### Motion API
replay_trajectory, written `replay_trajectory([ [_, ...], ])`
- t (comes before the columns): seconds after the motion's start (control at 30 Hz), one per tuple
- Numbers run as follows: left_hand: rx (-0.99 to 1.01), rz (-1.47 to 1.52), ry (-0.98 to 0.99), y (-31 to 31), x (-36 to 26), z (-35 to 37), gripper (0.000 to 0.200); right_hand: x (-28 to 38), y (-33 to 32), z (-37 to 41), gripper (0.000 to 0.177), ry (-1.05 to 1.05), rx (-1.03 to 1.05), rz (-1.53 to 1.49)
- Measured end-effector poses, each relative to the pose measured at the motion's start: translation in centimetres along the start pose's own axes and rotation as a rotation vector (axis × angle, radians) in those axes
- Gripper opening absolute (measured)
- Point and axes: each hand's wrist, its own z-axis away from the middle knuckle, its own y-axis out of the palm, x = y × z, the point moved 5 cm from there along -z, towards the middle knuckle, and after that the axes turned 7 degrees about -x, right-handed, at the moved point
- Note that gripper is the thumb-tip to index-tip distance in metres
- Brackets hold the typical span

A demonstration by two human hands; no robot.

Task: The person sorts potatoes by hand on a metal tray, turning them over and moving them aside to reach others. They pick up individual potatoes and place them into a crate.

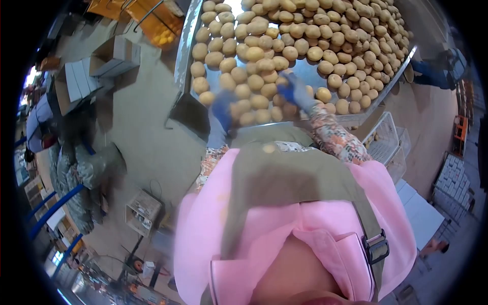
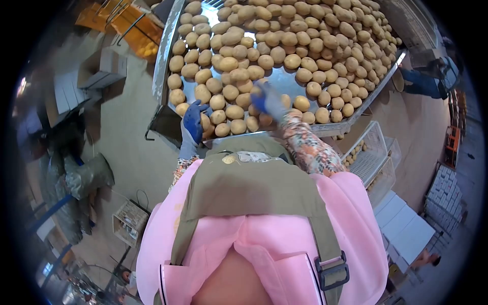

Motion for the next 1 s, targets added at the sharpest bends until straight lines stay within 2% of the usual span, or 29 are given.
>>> replay_trajectory([
  [0.03,0.017,0.000,0.013,0.8,0.9,-0.7,0.034,1.1,1.9,0.3,0.049,-0.135,-0.013,0.191],
  [0.07,0.006,0.329,-0.083,2.0,3.4,-1.3,0.035,1.5,3.0,0.9,0.044,-0.161,-0.076,0.232],
  [0.1,-0.001,0.657,-0.189,3.3,6.2,-1.8,0.037,2.1,3.7,1.0,0.041,-0.198,-0.022,0.150],
  [0.13,-0.009,0.984,-0.303,4.4,6.7,-2.2,0.038,2.2,5.0,1.1,0.038,-0.391,-0.069,0.010],
  [0.17,0.011,0.988,-0.303,4.9,6.9,-2.6,0.038,1.2,6.9,1.0,0.036,-0.360,-0.014,0.053],
  [0.23,-0.108,-0.681,0.418,4.4,4.1,-2.1,0.037,2.3,8.0,1.6,0.031,-0.447,0.096,0.217],
  [0.27,-0.173,-0.694,0.411,4.2,3.5,-1.9,0.044,2.4,7.2,1.9,0.031,-0.441,0.088,0.222],
  [0.37,-0.221,-0.737,0.346,3.2,3.3,-2.5,0.045,1.7,4.8,2.1,0.026,-0.491,0.079,0.180],
  [0.4,-0.232,-0.899,0.296,3.0,3.5,-2.2,0.050,0.5,4.1,1.9,0.025,-0.445,0.065,0.104],
  [0.43,-0.229,-0.895,0.300,2.8,3.5,-2.0,0.050,-0.7,3.4,1.8,0.024,-0.400,0.052,0.027],
  [0.47,-0.249,-0.925,0.229,2.4,3.8,-2.0,0.052,-1.2,1.5,1.5,0.025,-0.402,-0.078,-0.034],
  [0.5,-0.269,-0.955,0.156,2.0,4.0,-2.0,0.055,-2.1,-0.5,1.5,0.026,-0.358,-0.207,0.029],
  [0.57,-0.218,-1.024,0.086,2.0,3.7,-2.3,0.058,-3.4,-4.1,2.1,0.028,-0.177,-0.407,0.019],
  [0.6,-0.189,-1.028,0.041,2.1,3.6,-2.6,0.058,-4.5,-4.8,1.9,0.028,-0.174,-0.412,0.019],
  [0.67,-0.138,-0.997,-0.008,2.1,3.8,-3.4,0.063,-6.7,-5.0,0.9,0.029,-0.141,-0.210,0.287],
  [0.7,-0.135,-0.999,-0.004,2.3,3.8,-3.8,0.063,-7.6,-6.1,-0.2,0.029,-0.138,-0.213,0.286],
  [0.77,-0.113,-1.110,-0.113,2.5,3.8,-4.8,0.067,-9.6,-6.5,-4.3,0.033,0.463,0.177,-1.184],
  [0.83,-0.085,-1.145,-0.139,2.8,3.8,-5.8,0.069,-9.5,-9.9,-11.9,0.038,-0.157,-0.237,-0.389],
  [0.9,-0.105,-1.147,-0.198,3.0,3.8,-6.2,0.068,-7.7,-13.3,-18.2,0.044,-0.087,-0.382,-0.204],
  [0.97,-0.102,-1.145,-0.208,3.3,3.1,-6.1,0.068,-6.7,-14.5,-21.8,0.050,0.053,-0.351,0.106],
  [1.0,-0.130,-1.145,-0.197,3.5,3.0,-6.0,0.068,-6.2,-13.9,-22.7,0.051,0.096,-0.263,0.296],
])
